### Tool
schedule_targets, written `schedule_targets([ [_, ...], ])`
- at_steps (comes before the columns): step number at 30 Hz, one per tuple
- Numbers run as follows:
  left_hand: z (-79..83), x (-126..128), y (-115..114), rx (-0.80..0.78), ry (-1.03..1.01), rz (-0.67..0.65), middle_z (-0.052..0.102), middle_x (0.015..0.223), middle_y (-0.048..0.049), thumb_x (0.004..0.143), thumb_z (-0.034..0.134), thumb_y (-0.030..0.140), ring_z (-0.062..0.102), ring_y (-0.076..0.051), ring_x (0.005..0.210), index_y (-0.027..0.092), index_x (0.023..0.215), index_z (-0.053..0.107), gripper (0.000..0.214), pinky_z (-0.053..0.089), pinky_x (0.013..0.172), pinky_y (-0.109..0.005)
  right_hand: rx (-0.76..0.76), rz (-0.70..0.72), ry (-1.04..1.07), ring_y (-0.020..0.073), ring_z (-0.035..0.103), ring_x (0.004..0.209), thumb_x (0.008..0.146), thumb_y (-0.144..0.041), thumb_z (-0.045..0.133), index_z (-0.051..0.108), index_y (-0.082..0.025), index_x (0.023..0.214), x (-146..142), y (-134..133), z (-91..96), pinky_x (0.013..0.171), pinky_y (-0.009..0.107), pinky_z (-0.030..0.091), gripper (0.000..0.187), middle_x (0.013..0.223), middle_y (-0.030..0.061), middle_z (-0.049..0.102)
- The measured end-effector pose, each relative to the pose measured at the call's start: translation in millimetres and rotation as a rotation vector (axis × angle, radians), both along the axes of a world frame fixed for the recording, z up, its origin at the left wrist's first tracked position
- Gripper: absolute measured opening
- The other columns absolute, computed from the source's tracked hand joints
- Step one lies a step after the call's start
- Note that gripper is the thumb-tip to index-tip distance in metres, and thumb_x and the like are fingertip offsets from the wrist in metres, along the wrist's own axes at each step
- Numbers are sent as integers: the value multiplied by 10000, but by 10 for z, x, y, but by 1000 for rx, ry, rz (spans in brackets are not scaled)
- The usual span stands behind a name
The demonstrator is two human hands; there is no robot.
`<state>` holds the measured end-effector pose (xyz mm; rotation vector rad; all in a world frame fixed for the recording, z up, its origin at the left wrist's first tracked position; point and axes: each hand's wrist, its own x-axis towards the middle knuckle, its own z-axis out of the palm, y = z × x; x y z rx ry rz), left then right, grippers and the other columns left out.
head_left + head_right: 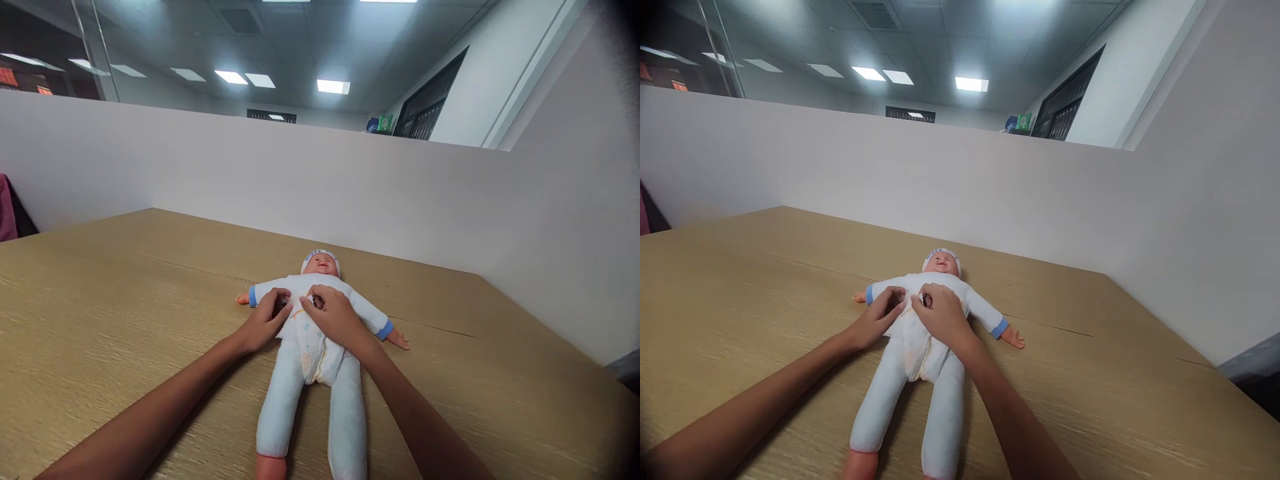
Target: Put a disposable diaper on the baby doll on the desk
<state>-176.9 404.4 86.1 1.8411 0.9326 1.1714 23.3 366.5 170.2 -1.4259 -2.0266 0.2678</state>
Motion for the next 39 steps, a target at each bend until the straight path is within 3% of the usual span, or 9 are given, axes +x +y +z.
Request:
schedule_targets([
  [10,-6,106,45,-76,-5,-20,505,864,35,1020,509,654,469,-169,807,220,940,526,442,435,777,-306,12,83,175,176,531,703,896,-258,580,498,-262,877,99,-35,48,676,307,409,84,767,-55,547],
  [14,80,160,-30,-7,4,93,591,1003,-35,1027,541,544,528,-216,940,209,1024,553,335,449,904,-364,48,72,197,190,551,724,929,-251,552,533,-256,946,126,3,21,700,322,447,26,797,-38,558],
  [18,368,113,-390,106,3,199,644,1242,-88,1073,540,439,558,-216,953,213,1246,571,286,452,913,-376,254,13,165,224,590,830,968,-174,504,575,-246,973,93,-265,28,788,358,480,102,864,14,589],
  [21,576,-19,-774,203,100,-57,701,1144,-57,1116,508,411,590,-206,913,237,1193,638,230,468,844,-350,269,115,140,225,635,886,1020,-186,547,581,-253,978,86,-793,44,834,360,516,87,932,34,640],
  [23,620,-127,-973,215,247,-273,722,1050,-42,1122,510,406,610,-213,922,243,1111,677,233,461,857,-358,105,294,72,215,685,926,1027,-187,593,618,-266,1025,129,-1182,23,852,341,547,83,992,31,702],
  [25,583,-217,-1080,196,366,-356,740,1041,-42,1119,513,413,621,-233,981,247,1064,691,249,442,922,-388,-72,367,-14,225,718,1002,991,-180,664,663,-287,1094,219,-1474,-38,886,341,569,149,1092,30,751],
  [28,466,-264,-1096,160,447,-276,735,1030,-44,1091,550,458,603,-256,1012,241,1002,663,261,416,949,-415,-184,266,-53,227,734,965,969,-191,683,701,-288,1046,393,-1622,-185,841,339,568,125,1044,18,771],
  [31,396,-173,-1049,134,499,-172,687,914,-31,1028,634,523,590,-261,961,232,874,580,334,407,891,-402,-141,100,-17,205,695,765,1043,-289,601,682,-261,889,501,-1517,-322,718,327,516,176,834,2,724],
  [39,321,86,-977,91,523,-6,647,885,-54,959,679,645,578,-279,882,236,858,564,436,406,792,-387,-84,-155,-52,202,640,659,1033,-300,638,637,-248,861,301,-1332,-442,625,324,424,180,734,-13,668],
])
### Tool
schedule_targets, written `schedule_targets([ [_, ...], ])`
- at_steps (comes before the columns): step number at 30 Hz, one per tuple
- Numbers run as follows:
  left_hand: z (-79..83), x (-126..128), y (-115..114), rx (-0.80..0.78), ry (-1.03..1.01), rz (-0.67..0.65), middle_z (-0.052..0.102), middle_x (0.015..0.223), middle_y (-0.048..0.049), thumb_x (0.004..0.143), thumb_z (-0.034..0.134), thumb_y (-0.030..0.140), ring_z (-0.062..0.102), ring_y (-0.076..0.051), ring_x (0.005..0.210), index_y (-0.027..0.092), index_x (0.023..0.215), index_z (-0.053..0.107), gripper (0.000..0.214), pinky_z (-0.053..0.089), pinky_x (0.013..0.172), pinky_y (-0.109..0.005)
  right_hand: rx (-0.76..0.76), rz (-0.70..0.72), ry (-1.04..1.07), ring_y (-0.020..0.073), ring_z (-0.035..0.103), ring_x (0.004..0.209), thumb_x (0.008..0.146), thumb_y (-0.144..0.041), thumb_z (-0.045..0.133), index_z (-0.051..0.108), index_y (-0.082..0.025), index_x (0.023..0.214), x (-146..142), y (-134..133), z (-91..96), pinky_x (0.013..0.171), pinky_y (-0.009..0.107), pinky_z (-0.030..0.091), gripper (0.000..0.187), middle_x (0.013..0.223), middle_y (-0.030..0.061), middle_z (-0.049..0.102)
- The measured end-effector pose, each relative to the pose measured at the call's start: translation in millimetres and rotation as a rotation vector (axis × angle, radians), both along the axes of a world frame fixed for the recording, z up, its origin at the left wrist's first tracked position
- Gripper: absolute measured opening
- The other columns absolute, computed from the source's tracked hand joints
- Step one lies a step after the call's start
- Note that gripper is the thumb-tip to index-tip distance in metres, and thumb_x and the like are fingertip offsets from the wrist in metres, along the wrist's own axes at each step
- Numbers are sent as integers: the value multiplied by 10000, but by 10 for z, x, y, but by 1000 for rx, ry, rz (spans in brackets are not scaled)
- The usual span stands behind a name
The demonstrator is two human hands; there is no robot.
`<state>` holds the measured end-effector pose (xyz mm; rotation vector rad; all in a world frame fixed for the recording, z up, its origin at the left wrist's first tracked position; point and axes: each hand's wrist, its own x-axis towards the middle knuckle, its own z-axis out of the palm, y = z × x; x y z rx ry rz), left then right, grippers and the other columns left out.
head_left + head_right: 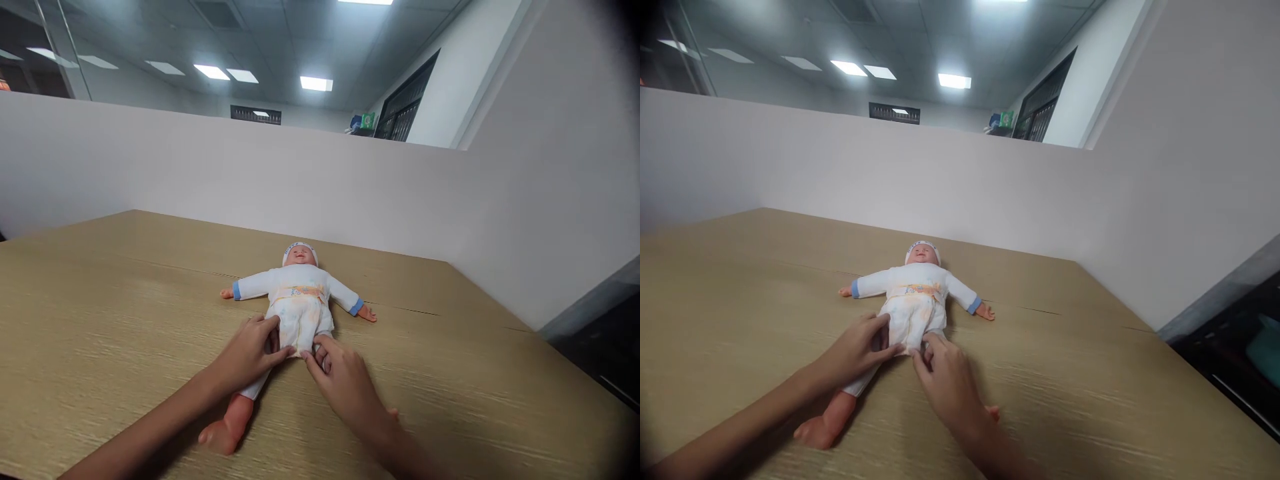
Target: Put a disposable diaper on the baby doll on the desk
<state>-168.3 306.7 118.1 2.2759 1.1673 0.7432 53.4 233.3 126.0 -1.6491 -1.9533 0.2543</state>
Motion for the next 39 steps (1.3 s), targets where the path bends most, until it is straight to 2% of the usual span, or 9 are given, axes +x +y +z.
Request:
schedule_targets([
  [3,-18,-18,27,-35,-33,-74,661,840,-49,995,664,583,576,-284,915,235,780,548,425,403,822,-396,40,-2,-68,206,657,721,1008,-254,665,620,-244,816,-48,-23,-34,645,334,439,197,872,13,688],
  [6,-25,-40,24,-20,-82,-126,673,870,-43,1008,667,501,568,-282,948,232,778,556,371,412,874,-408,58,-2,-50,224,704,824,1017,-242,660,678,-246,935,-67,-48,-68,695,347,496,84,1056,44,705],
  [12,-48,-63,-34,27,-175,-150,699,1272,-87,1013,679,427,571,-313,1179,245,1057,713,190,427,1056,-444,38,30,24,274,727,994,976,-204,694,673,-261,1052,-93,-92,-46,791,383,551,97,1244,73,724],
  [15,-45,-67,-37,21,-170,-154,714,1252,-81,1012,679,422,564,-313,1170,247,1065,714,186,419,1063,-444,24,63,37,286,722,1028,947,-190,704,655,-262,1088,-103,-108,-21,857,394,546,165,1193,72,752],
  [21,-59,-69,-25,-53,-170,-121,620,928,-26,988,682,483,522,-266,971,229,891,612,281,418,890,-387,-54,-23,98,222,631,675,919,-313,739,576,-253,1126,-81,-74,-24,641,336,436,270,867,10,716],
  [25,-144,-106,-25,-124,-283,-58,556,967,-6,963,716,526,502,-226,921,234,962,542,340,431,835,-354,-28,-102,318,188,584,619,916,-392,724,504,-272,1130,32,-8,-39,648,332,460,330,895,-15,735],
  [29,-223,-147,-5,-181,-372,-31,448,932,38,945,750,523,434,-176,841,267,973,382,450,412,753,-300,-60,-166,352,217,647,683,892,-485,774,555,-274,1097,134,-5,-19,698,364,481,366,958,11,809],
  [32,-265,-155,0,-187,-432,1,454,993,28,910,789,486,478,-171,896,268,1008,377,476,446,801,-293,-102,-181,347,239,699,720,900,-504,773,625,-274,1009,146,-39,41,757,393,505,295,960,21,842],
  [39,-299,-143,-123,-338,-508,56,699,1245,-88,881,820,469,674,-276,1170,236,1221,537,500,524,1053,-419,-161,-119,376,292,791,941,929,-493,757,793,-258,950,115,-77,133,867,393,540,239,1018,57,867],
])
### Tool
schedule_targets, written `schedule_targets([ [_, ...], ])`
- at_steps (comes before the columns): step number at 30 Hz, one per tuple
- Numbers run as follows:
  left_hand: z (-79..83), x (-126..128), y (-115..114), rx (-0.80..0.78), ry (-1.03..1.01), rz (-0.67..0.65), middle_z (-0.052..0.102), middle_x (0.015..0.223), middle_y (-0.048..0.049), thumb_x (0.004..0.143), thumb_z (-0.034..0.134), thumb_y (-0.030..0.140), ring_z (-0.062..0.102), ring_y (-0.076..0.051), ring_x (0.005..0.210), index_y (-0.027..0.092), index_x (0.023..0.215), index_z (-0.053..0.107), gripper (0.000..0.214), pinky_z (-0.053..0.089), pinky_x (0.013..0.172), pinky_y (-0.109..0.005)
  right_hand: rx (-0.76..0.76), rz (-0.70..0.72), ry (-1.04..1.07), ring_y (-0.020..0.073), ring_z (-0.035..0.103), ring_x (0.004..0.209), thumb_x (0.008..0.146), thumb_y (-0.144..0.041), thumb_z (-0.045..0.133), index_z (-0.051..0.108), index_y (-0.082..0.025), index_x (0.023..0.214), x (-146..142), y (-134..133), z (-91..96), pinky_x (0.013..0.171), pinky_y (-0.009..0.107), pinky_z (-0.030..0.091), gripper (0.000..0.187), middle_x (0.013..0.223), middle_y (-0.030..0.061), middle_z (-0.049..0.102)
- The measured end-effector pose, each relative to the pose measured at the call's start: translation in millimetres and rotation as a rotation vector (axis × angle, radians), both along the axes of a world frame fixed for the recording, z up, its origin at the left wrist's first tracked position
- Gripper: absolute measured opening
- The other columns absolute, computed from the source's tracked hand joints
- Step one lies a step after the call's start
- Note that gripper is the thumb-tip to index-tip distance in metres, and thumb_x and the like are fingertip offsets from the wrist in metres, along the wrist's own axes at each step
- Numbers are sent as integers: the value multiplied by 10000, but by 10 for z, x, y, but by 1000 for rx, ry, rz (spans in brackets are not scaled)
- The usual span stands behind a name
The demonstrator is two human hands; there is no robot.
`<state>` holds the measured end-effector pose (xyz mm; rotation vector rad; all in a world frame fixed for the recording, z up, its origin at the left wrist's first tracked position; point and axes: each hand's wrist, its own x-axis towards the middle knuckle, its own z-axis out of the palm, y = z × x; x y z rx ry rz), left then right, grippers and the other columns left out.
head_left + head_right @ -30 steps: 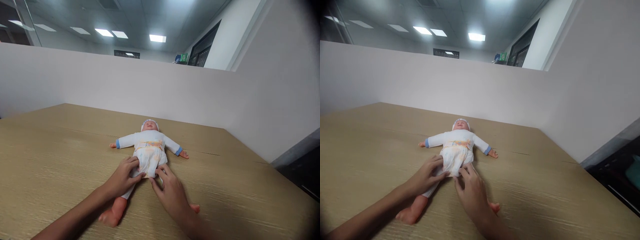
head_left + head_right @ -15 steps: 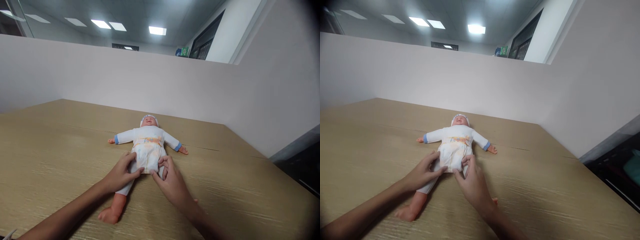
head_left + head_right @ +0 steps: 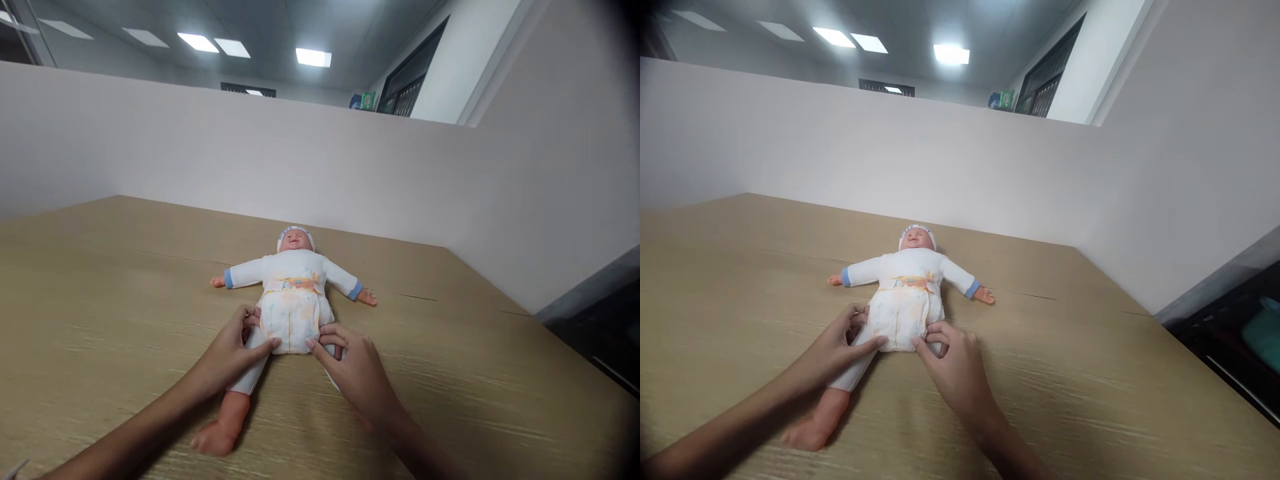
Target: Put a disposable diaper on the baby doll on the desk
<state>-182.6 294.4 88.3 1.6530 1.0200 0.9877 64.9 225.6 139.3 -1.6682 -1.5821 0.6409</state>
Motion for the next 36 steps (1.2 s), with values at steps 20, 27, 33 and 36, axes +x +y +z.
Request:
schedule_targets([
  [20,288,-245,360,-375,-215,-410,768,1419,-118,888,881,469,719,-338,1292,240,1425,720,607,553,1139,-494,-75,152,265,169,492,713,941,-429,729,739,-234,1061,-169,66,-139,667,285,406,230,861,-20,661],
  [27,336,-274,326,-265,-54,-416,802,1354,-71,928,837,516,710,-347,1276,260,1354,786,500,555,1067,-439,-70,177,267,150,393,680,939,-404,726,706,-220,971,-140,61,-122,634,280,335,188,768,-50,528],
  [33,349,-223,286,-316,-101,-366,799,1363,-77,904,850,538,710,-333,1266,252,1368,770,551,561,1041,-407,-70,161,240,158,484,718,964,-422,723,734,-229,1082,-144,67,-175,672,285,398,227,874,-29,670],
  [36,391,-187,256,-393,-170,-328,814,1315,-95,887,857,559,734,-316,1190,233,1356,771,577,568,999,-393,-70,167,239,170,544,741,967,-440,726,741,-227,1105,-148,69,-162,692,290,440,254,915,-13,717],
])
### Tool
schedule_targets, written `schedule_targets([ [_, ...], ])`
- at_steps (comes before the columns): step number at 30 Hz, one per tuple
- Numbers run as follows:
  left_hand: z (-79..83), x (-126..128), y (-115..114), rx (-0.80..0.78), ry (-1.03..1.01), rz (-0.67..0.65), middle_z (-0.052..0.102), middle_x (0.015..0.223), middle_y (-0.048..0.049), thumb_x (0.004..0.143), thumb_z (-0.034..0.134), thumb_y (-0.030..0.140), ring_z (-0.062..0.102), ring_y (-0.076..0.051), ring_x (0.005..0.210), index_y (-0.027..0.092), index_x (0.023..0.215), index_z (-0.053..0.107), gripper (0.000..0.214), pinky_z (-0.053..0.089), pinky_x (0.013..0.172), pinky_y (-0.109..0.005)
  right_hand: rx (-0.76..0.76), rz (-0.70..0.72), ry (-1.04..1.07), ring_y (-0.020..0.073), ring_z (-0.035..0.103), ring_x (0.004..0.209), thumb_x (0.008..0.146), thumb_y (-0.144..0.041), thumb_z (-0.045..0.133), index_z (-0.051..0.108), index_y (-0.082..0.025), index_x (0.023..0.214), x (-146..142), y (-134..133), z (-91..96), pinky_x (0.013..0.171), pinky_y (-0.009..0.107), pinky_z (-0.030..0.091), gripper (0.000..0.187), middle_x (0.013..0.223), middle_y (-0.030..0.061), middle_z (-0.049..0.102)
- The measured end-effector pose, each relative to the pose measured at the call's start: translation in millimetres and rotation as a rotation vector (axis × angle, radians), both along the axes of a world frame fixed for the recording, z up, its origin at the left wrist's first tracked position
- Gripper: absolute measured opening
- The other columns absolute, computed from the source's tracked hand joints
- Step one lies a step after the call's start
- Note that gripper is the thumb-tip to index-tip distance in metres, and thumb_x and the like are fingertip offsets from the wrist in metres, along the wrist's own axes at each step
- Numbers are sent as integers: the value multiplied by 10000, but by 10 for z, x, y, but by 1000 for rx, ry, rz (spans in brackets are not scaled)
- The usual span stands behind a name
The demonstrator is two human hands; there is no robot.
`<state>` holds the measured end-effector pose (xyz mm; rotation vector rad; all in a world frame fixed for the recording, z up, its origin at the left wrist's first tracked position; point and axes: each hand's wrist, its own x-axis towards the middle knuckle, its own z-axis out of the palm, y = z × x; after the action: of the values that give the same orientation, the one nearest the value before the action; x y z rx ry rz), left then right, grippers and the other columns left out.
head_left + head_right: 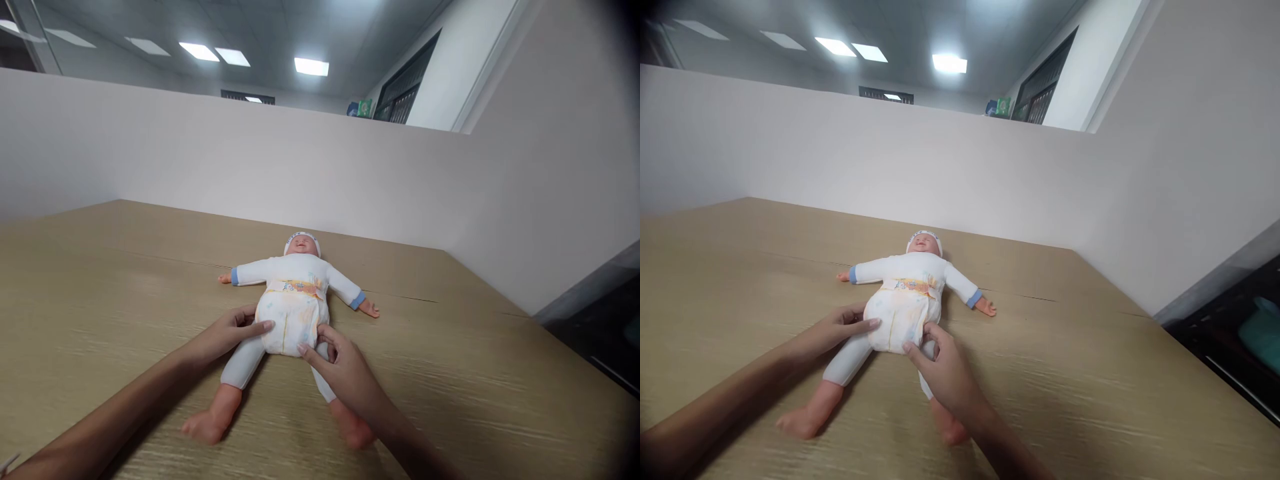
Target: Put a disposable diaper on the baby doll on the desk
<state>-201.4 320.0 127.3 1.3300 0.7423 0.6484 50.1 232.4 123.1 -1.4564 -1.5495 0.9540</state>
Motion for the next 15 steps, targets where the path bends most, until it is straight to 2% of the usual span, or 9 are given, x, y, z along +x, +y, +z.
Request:
schedule_targets([
  [4,44,24,-21,-84,-23,46,839,1197,-119,865,862,604,752,-289,1048,185,1300,790,608,573,932,-370,29,21,101,217,671,899,957,-470,749,732,-235,1052,12,31,-24,825,316,532,254,999,15,761],
  [8,14,17,-3,-97,-21,53,844,1111,-121,843,876,619,747,-278,995,160,1252,795,620,573,889,-357,22,21,169,244,697,956,941,-499,770,713,-245,1008,11,41,-32,899,355,565,269,989,25,769],
  [11,-31,7,16,-101,-52,25,837,1177,-122,868,856,604,749,-290,1042,179,1279,784,596,576,919,-376,20,16,195,252,698,975,949,-494,763,706,-245,1000,-1,25,-5,913,370,564,261,1007,32,770],
  [15,-48,4,22,-116,-78,12,826,1235,-127,882,840,594,758,-310,1084,193,1292,774,577,576,976,-415,20,-8,190,229,678,910,969,-514,750,685,-237,968,-5,21,5,858,349,552,284,982,31,758],
])
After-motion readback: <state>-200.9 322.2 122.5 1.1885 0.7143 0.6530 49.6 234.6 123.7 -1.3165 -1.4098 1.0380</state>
